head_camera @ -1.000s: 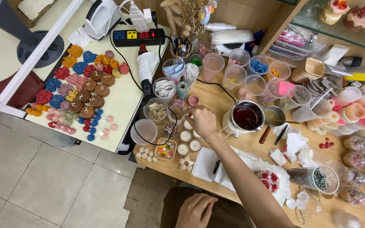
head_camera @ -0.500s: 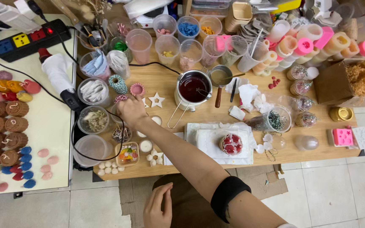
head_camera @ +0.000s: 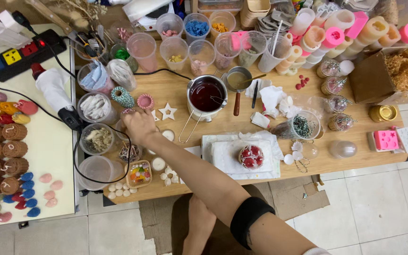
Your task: The person takes brown fibrous material from a box and places it into a small circular container, then adds white wax pieces and a red fruit-shaped wax decoration on top.
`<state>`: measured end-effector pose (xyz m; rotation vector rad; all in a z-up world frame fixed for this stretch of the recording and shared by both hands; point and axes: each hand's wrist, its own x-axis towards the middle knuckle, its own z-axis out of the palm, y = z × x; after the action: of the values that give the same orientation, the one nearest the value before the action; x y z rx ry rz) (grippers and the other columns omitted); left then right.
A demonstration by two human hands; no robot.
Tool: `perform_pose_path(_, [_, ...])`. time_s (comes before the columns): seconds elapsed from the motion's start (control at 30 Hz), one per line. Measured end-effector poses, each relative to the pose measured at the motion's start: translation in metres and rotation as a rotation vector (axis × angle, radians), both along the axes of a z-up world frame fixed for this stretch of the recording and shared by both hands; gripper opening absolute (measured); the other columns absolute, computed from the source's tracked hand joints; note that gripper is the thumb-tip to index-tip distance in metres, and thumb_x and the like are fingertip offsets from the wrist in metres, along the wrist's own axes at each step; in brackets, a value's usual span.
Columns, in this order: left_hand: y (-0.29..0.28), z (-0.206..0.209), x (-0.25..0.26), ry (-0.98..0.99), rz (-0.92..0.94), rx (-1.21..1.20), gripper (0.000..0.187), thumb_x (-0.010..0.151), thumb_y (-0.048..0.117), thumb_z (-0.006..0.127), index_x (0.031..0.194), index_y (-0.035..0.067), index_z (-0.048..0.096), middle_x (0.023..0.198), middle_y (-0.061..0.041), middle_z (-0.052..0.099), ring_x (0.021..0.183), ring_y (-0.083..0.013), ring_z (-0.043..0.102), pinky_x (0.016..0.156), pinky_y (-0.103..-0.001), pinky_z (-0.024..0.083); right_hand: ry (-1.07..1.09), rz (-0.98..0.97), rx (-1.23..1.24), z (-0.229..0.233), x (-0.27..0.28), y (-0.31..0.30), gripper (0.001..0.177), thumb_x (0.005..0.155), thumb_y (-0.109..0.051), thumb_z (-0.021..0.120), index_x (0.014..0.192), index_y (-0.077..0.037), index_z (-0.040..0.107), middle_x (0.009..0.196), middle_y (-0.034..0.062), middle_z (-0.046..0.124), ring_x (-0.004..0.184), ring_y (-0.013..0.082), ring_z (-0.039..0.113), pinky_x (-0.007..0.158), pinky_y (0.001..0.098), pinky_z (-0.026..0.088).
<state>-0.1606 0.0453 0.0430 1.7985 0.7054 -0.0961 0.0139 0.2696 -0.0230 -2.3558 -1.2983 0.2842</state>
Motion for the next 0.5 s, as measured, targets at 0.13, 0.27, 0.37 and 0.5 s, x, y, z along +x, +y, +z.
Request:
perform_pose_path(0.13, [-0.019,-0.019,-0.002,-0.164,-0.043,0.07,0.036,0.09,0.028,0.067,0.114,0.001,0.065,0.111,-0.021,0.071,0.106,-0.0412,0.065,0.084,-0.048,0.051,-0.012,0.003,-0.163,-0.019,-0.013,0.015,0.017,0.088,-0.014,0.061,0.098,-0.017,0.074,0.102,0.0131,0.076,0.106,0.0292,0.072,0.111,0.0482,0.04])
perform_pose_path(0.27, [-0.008,-0.008,-0.006,-0.082,0.002,0.033,0.03,0.088,0.023,0.067,0.107,0.0,0.066,0.106,-0.019,0.072,0.102,-0.0371,0.069,0.084,-0.045,0.053,0.026,-0.003,-0.158,-0.025,-0.009,0.016,0.017,0.092,-0.015,0.059,0.101,-0.016,0.074,0.102,0.0139,0.076,0.102,0.0296,0.074,0.114,0.0495,0.039])
perform_pose_path(0.37, [-0.003,0.007,-0.009,-0.075,0.026,0.011,0.027,0.087,0.019,0.068,0.104,-0.002,0.066,0.103,-0.018,0.073,0.098,-0.0357,0.07,0.083,-0.044,0.053,0.048,-0.005,-0.201,-0.016,-0.002,0.015,0.018,0.092,-0.015,0.06,0.106,-0.015,0.072,0.105,0.0139,0.076,0.104,0.0292,0.074,0.113,0.0478,0.042])
perform_pose_path(0.5, [-0.001,0.014,-0.007,-0.054,0.027,-0.032,0.027,0.087,0.018,0.068,0.101,-0.004,0.065,0.096,-0.019,0.073,0.091,-0.0351,0.071,0.078,-0.044,0.054,0.055,-0.026,-0.236,-0.007,0.002,0.018,0.024,0.085,-0.015,0.063,0.108,-0.015,0.07,0.113,0.0127,0.073,0.112,0.027,0.069,0.11,0.0483,0.041])
